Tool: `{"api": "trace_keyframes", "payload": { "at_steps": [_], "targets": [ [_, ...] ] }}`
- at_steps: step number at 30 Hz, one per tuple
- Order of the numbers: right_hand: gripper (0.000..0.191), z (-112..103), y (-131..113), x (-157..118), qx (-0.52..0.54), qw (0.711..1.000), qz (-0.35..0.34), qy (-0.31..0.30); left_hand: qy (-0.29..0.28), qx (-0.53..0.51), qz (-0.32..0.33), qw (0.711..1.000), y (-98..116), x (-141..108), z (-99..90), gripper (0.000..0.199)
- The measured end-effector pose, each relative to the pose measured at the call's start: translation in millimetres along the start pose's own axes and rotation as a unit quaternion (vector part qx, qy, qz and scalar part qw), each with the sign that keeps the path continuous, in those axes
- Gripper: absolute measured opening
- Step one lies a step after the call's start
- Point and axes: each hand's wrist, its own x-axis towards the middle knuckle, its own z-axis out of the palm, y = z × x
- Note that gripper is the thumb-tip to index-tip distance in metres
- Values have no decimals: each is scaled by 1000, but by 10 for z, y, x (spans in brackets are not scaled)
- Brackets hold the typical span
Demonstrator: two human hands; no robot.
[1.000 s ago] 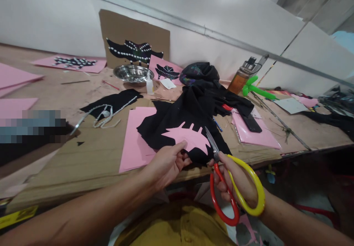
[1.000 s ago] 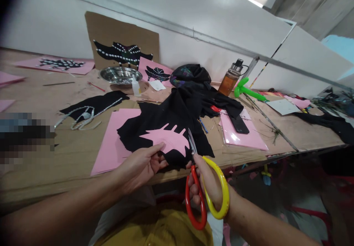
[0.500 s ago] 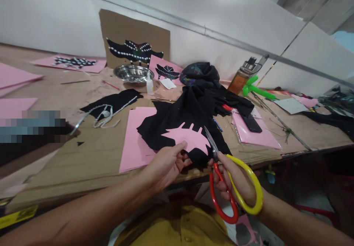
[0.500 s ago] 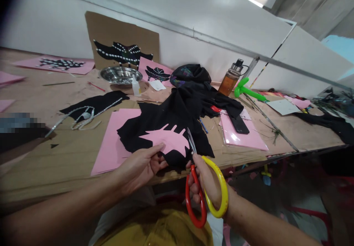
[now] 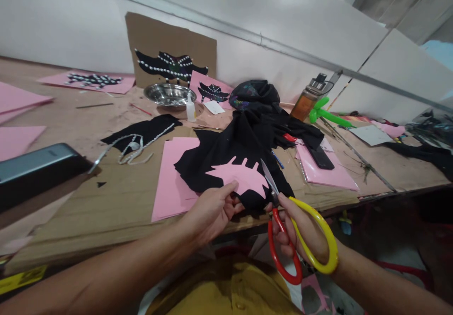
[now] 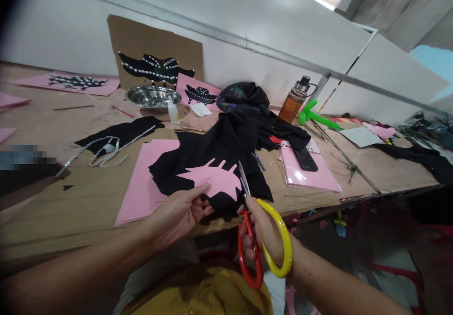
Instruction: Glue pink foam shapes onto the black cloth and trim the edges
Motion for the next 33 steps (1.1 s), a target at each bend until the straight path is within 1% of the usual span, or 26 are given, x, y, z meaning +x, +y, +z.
{"api": "trace_keyframes", "payload": {
  "at_steps": [9,15,22,25,31,33],
  "targets": [
    [42,-23,18,49,-2,1000,-8,7,21,0,-7,1000,2,0,1,24],
    [45,-65,30,89,1,1000,17,11,19,-1,-3,1000,0,12,2,27],
    [43,-41,-10,72,6,999,27,21,16,10,2,1000,2,-7,-1,30],
    [41,-37,-32,55,2,999,32,32,12,14,5,1000,2,-4,-12,28],
    [40,-34,-91,3,-33,999,0,31,5,16,14,1000,37,7,-34,21],
    [39,-32,-113,-10,-40,998,1,38,2,18,19,1000,56,5,-45,18]
  ]
}}
